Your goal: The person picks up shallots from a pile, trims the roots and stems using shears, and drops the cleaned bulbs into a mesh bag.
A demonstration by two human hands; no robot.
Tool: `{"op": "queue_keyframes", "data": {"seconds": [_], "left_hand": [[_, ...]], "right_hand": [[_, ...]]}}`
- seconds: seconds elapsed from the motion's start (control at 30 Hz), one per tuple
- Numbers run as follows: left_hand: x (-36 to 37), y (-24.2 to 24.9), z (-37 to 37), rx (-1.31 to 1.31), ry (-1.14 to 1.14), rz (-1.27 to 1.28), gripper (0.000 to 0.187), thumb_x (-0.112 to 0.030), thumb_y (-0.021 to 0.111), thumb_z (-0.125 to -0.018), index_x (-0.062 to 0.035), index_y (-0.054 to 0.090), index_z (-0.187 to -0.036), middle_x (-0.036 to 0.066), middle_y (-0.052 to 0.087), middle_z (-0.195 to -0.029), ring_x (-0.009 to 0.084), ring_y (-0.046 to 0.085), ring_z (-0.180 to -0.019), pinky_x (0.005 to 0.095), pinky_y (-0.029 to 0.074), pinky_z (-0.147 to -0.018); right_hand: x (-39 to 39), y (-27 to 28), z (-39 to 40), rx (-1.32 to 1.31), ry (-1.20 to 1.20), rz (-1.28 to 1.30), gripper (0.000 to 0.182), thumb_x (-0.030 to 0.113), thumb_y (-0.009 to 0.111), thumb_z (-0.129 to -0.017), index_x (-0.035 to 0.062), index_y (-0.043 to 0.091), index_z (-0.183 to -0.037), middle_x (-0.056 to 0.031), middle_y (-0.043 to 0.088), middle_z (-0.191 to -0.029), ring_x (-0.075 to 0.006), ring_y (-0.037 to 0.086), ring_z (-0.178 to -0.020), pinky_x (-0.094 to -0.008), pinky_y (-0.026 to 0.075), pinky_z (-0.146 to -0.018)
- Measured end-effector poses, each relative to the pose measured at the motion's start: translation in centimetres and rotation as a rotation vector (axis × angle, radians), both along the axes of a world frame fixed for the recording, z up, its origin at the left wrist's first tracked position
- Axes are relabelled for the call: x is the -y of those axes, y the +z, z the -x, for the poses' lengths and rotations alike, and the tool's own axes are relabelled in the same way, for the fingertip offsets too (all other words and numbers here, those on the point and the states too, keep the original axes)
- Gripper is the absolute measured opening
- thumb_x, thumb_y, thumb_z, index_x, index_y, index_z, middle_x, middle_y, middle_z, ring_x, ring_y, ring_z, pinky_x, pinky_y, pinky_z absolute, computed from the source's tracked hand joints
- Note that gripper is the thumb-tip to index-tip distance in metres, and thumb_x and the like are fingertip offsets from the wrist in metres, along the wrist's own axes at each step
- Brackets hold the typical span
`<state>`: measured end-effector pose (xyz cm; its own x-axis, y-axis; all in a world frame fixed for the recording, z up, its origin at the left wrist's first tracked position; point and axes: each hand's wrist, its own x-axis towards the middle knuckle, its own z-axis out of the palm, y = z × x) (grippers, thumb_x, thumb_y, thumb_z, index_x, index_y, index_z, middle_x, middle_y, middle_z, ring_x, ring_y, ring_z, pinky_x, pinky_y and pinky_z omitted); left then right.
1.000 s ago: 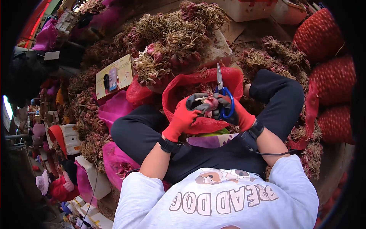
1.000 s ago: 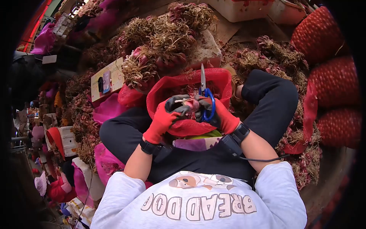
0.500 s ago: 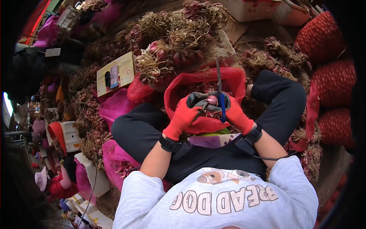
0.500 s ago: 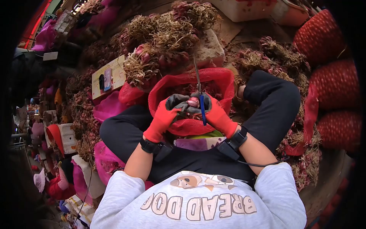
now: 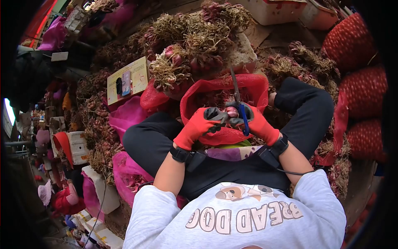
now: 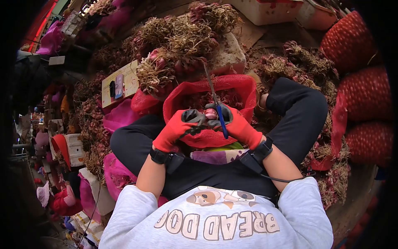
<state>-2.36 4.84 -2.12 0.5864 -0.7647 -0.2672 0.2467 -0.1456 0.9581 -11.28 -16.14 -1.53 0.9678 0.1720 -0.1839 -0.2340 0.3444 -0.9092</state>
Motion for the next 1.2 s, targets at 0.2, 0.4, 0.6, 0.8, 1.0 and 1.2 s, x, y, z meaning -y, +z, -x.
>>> {"op": "queue_keyframes", "data": {"seconds": [0.2, 0.4, 0.6, 0.8, 1.0, 1.2], "left_hand": [[0.1, 0.3, 0.5, -0.079, -0.053, -0.001, 0.012, -0.001, 0.058, -0.08, -0.003, 0.059, -0.092, 0.002, 0.062, -0.075, 0.0068, 0.054, -0.062, 0.0225, 0.043, -0.051], [-0.1, 0.5, -0.6, -0.265, -0.073, -0.01, 0.021, -0.015, 0.053, -0.09, -0.0017, 0.063, -0.103, 0.004, 0.066, -0.084, 0.0091, 0.06, -0.067, 0.0228, 0.048, -0.059], [1.2, 5.0, -5.8, -0.195, 0.053, 0.059, 0.031, -0.02, 0.054, -0.091, -0.001, 0.06, -0.114, 0.006, 0.066, -0.094, 0.0135, 0.063, -0.077, 0.0272, 0.051, -0.069], [2.4, 1.9, -7.7, -0.399, 0.21, 0.035, 0.036, -0.029, 0.054, -0.089, -0.0006, 0.061, -0.11, 0.005, 0.066, -0.083, 0.0117, 0.06, -0.063, 0.0233, 0.048, -0.055], [4.8, 2.3, -9.9, -0.595, 0.231, -0.064, 0.031, -0.03, 0.051, -0.093, -0.002, 0.063, -0.099, 0.002, 0.063, -0.076, 0.0062, 0.055, -0.059, 0.0192, 0.04, -0.049], [6.3, 4.5, -12.2, -0.555, 0.203, -0.092, 0.036, -0.04, 0.055, -0.094, -0.0044, 0.06, -0.089, -0.001, 0.056, -0.071, 0.0046, 0.052, -0.059, 0.0167, 0.04, -0.052]], "right_hand": [[0.2, -1.1, 0.2, -0.164, 0.044, -0.272, 0.047, 0.018, 0.07, -0.083, 0.0, 0.053, -0.122, -0.0096, 0.063, -0.097, -0.0158, 0.063, -0.078, -0.029, 0.054, -0.066], [-0.1, 0.7, -3.1, 0.024, 0.029, 0.211, 0.027, 0.017, 0.069, -0.083, 0.0007, 0.063, -0.104, -0.0039, 0.066, -0.096, -0.0101, 0.063, -0.086, -0.0263, 0.051, -0.074], [1.1, 5.3, -9.7, 0.276, 0.021, 0.386, 0.03, 0.021, 0.073, -0.08, 0.0025, 0.059, -0.099, -0.0054, 0.066, -0.093, -0.0123, 0.06, -0.084, -0.0305, 0.048, -0.078], [2.2, 3.4, -12.5, 0.105, 0.102, 0.393, 0.037, 0.026, 0.075, -0.079, 0.0041, 0.06, -0.105, -0.002, 0.065, -0.094, -0.009, 0.058, -0.087, -0.0285, 0.047, -0.08], [3.7, 2.1, -15.9, -0.221, 0.119, -0.082, 0.021, 0.016, 0.071, -0.082, 0.0039, 0.058, -0.093, 0.0021, 0.059, -0.088, -0.0056, 0.053, -0.082, -0.0228, 0.045, -0.073], [4.1, 0.7, -16.8, -0.307, 0.065, -0.289, 0.024, 0.017, 0.072, -0.083, 0.0032, 0.058, -0.097, -0.0012, 0.061, -0.093, -0.0092, 0.058, -0.086, -0.0251, 0.048, -0.076]]}}
